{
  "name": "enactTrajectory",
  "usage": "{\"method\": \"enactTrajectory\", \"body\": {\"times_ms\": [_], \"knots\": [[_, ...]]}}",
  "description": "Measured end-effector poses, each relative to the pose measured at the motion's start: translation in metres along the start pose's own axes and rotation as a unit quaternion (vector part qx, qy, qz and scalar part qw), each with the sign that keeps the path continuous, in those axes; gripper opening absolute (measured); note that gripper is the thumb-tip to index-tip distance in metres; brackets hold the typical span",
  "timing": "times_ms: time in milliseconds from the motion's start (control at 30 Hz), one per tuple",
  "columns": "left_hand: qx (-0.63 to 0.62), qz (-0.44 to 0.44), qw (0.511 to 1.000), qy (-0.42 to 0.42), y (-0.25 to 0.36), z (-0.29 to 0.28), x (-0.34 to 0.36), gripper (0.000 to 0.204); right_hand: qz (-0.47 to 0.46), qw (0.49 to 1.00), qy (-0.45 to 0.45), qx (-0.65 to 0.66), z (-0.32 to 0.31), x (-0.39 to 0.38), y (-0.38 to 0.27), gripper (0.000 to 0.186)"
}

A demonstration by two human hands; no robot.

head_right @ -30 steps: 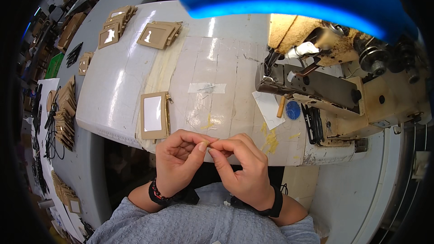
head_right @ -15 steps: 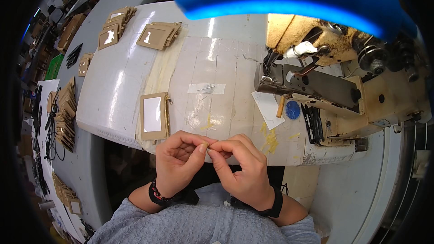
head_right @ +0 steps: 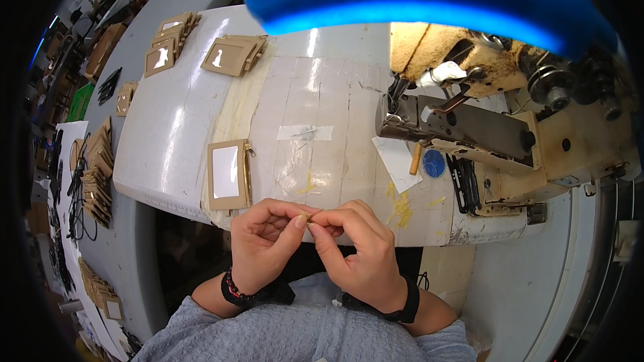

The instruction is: The person is working at a sewing machine in a factory setting, handling small beige pouches with gold zippers. They manipulate the zipper pull and inspect the pouch, then use scissors to trim a thread. The person also picks up a pin from the table and handles it with their fingers.

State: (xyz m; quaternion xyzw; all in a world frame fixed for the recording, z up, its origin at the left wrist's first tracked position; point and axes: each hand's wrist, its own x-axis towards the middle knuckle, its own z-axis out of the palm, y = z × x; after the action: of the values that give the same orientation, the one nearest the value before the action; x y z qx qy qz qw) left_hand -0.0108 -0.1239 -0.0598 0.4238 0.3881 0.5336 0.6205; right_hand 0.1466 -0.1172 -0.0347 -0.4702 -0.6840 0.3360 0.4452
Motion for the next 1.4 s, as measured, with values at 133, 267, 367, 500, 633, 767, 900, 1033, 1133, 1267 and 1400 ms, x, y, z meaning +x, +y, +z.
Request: {"method": "enactTrajectory", "body": {"times_ms": [133,267,367,500,633,767,900,1033,1133,1267,1400], "knots": [[-0.002,0.0,1.0,-0.002,-0.002,0.0,0.0,0.016,-0.003,1.0,0.002,-0.005,-0.001,-0.001,0.001,0.01],[-0.003,-0.001,1.0,-0.001,-0.002,0.001,-0.001,0.016,-0.003,1.0,-0.002,-0.015,-0.002,-0.002,0.0,0.01],[0.006,-0.016,1.0,0.005,-0.005,-0.002,-0.007,0.016,-0.005,0.999,-0.017,-0.029,0.0,-0.003,-0.002,0.01],[0.023,-0.002,1.0,-0.008,-0.013,-0.003,-0.003,0.014,-0.035,0.997,-0.014,-0.07,-0.005,-0.003,-0.004,0.009],[0.05,0.014,0.999,-0.01,-0.021,-0.007,0.0,0.016,-0.033,0.999,-0.002,-0.012,0.001,-0.005,-0.005,0.006],[0.09,0.082,0.993,-0.011,-0.031,-0.011,0.001,0.009,-0.039,0.999,-0.027,-0.011,0.005,-0.008,-0.014,0.007],[0.086,0.086,0.992,-0.015,-0.042,-0.004,0.0,0.006,-0.05,0.998,-0.038,0.003,0.007,-0.014,-0.012,0.008],[0.028,0.073,0.997,-0.01,-0.047,-0.004,-0.002,0.009,-0.037,0.998,-0.042,0.013,0.006,-0.017,-0.017,0.008],[-0.003,0.068,0.998,0.01,-0.032,-0.002,0.002,0.012,-0.026,0.998,-0.056,0.002,0.005,-0.018,-0.017,0.008],[-0.072,0.088,0.993,0.038,-0.009,-0.01,-0.003,0.013,-0.063,0.996,-0.056,-0.021,0.003,-0.016,-0.011,0.007],[-0.174,0.083,0.979,0.063,0.0,-0.029,-0.003,0.011,-0.031,0.999,-0.044,-0.009,-0.002,-0.01,-0.013,0.006]]}}
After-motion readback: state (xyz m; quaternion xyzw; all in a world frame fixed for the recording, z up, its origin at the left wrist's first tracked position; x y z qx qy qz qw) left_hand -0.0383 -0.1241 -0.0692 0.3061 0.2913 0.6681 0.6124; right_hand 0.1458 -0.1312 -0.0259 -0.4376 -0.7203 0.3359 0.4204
